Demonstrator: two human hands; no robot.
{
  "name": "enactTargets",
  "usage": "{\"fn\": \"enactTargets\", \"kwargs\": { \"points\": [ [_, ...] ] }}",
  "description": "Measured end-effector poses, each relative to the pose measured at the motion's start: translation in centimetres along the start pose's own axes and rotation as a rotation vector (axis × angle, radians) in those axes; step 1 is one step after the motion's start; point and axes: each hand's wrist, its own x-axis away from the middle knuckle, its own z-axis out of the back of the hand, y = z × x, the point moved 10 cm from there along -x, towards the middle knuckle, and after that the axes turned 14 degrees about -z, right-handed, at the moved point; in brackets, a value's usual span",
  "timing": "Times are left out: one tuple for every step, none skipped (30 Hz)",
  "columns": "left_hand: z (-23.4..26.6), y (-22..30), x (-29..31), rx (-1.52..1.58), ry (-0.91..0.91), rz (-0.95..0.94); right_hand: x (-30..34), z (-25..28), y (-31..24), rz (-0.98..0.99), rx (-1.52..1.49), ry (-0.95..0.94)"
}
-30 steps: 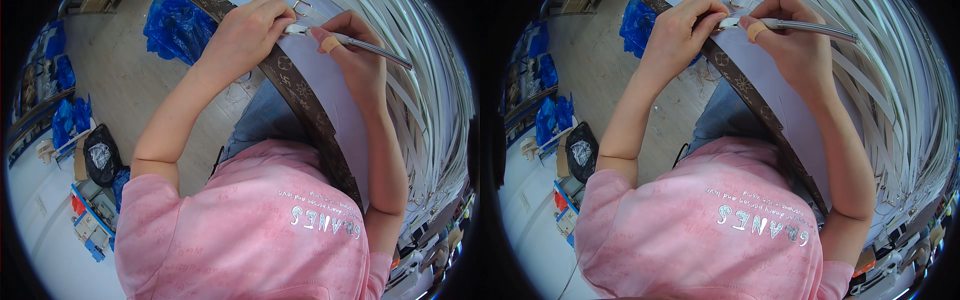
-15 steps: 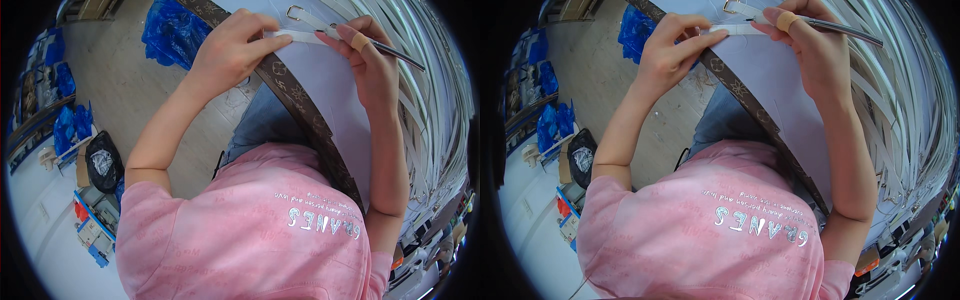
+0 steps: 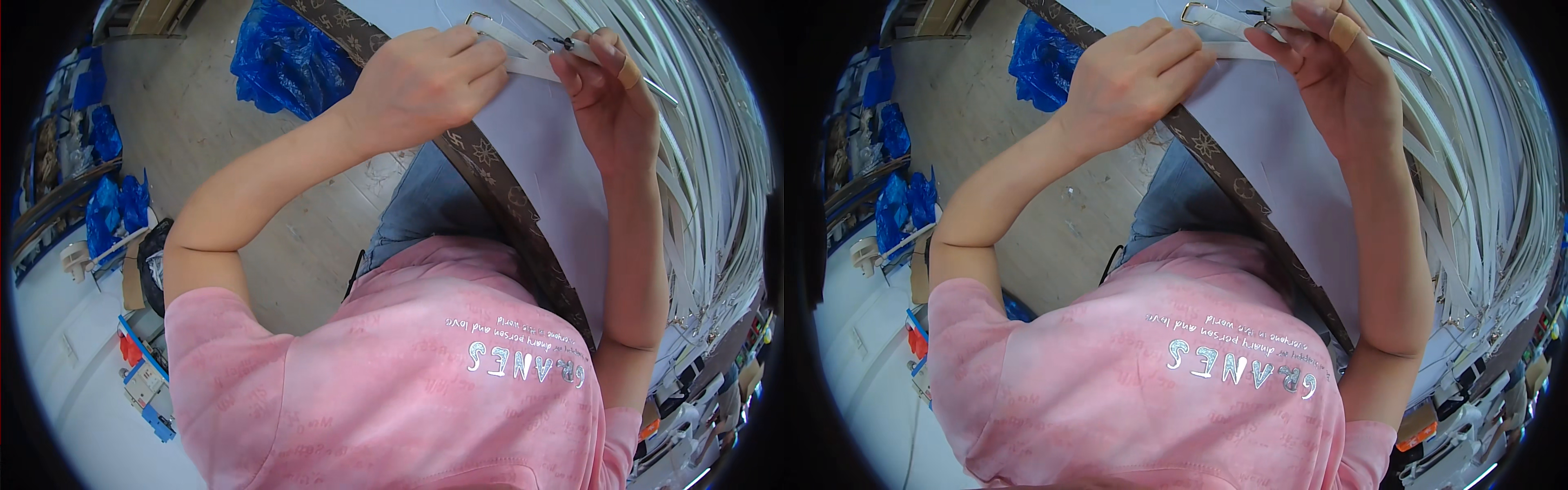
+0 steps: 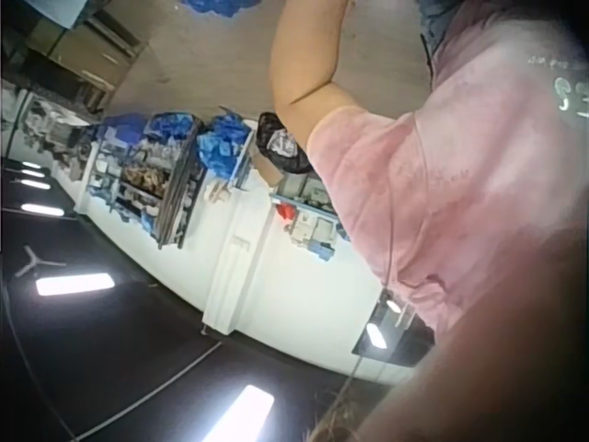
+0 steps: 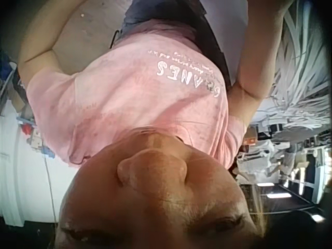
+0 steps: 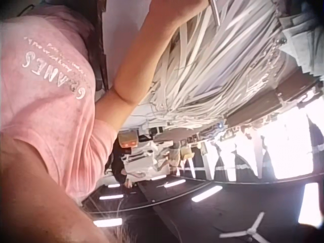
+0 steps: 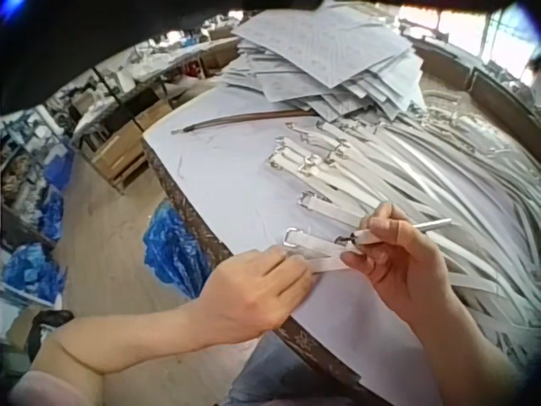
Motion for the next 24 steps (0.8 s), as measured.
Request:
{"fn": "enactTargets", "kwargs": {
  "points": [
    [0.0, -0.6, 0.3, 0.027, 0.078, 0.02, 0.1, 0.2, 0.0, 0.02, 0.073, 0.046],
    [-0.1, -1.1, 0.7, 0.055, 0.155, 0.04, 0.1, 0.2, 0.0, 0.04, 0.146, 0.093],
    [0.4, -1.5, 0.8, 0.084, 0.231, 0.061, 0.1, 0.1, 0.0, 0.059, 0.218, 0.14],
    [0.5, -1.6, 0.9, 0.085, 0.231, 0.062, 0.0, -0.1, 0.3, 0.057, 0.217, 0.14],
    [0.3, -3.1, 1.1, 0.314, 0.213, 0.208, 0.2, -0.2, 0.6, 0.059, 0.366, 0.203],
    [-0.2, -4.2, 1.4, 0.544, 0.191, 0.355, 0.4, -0.3, 0.8, 0.06, 0.516, 0.266],
    [-1.3, -4.9, 2.0, 0.773, 0.167, 0.502, 0.5, -0.4, 1.0, 0.06, 0.666, 0.328],
    [-1.3, -5.1, 2.1, 0.773, 0.167, 0.507, 0.5, -0.9, 1.3, 0.056, 0.666, 0.326],
    [-1.9, -5.5, 2.4, 0.809, 0.149, 0.534, 0.6, -1.4, 1.2, 0.067, 0.761, 0.376],
    [-2.5, -5.8, 2.7, 0.844, 0.131, 0.56, 0.6, -1.8, 1.1, 0.078, 0.855, 0.424],
    [-2.9, -6.0, 2.9, 0.879, 0.113, 0.586, 0.7, -1.9, 0.9, 0.09, 0.95, 0.473],
    [-2.8, -6.1, 2.9, 0.879, 0.114, 0.59, 0.7, -2.0, 1.0, 0.087, 0.951, 0.47],
    [-2.8, -6.1, 2.8, 0.887, 0.104, 0.594, 0.8, -2.1, 1.0, 0.093, 0.97, 0.465],
    [-2.9, -6.1, 2.7, 0.895, 0.095, 0.599, 0.8, -2.2, 1.1, 0.1, 0.988, 0.459],
    [-3.0, -6.1, 2.7, 0.903, 0.086, 0.602, 0.8, -2.3, 1.1, 0.107, 1.007, 0.454],
    [-3.1, -6.2, 2.9, 0.903, 0.087, 0.603, 0.8, -2.3, 1.2, 0.106, 1.007, 0.454],
    [-2.2, -6.0, 2.3, 0.846, 0.172, 0.465, 0.7, -2.4, 1.3, 0.108, 1.004, 0.448],
    [-0.8, -5.6, 1.5, 0.786, 0.255, 0.328, 0.7, -2.5, 1.3, 0.11, 1.0, 0.442],
    [0.6, -5.0, 1.0, 0.723, 0.337, 0.19, 0.7, -2.6, 1.3, 0.111, 0.997, 0.437],
    [0.8, -4.9, 0.9, 0.724, 0.337, 0.19, 0.7, -2.7, 1.3, 0.111, 0.998, 0.438],
    [-0.5, -5.5, 1.4, 0.787, 0.257, 0.33, 0.7, -2.7, 1.3, 0.11, 1.007, 0.445],
    [-1.6, -6.0, 1.9, 0.846, 0.175, 0.47, 0.8, -2.7, 1.2, 0.11, 1.016, 0.452],
    [-2.7, -6.3, 2.7, 0.9, 0.09, 0.61, 0.8, -2.8, 1.2, 0.111, 1.025, 0.458],
    [-3.0, -6.4, 2.8, 0.9, 0.091, 0.611, 0.8, -2.8, 1.2, 0.111, 1.026, 0.457]
  ]
}}
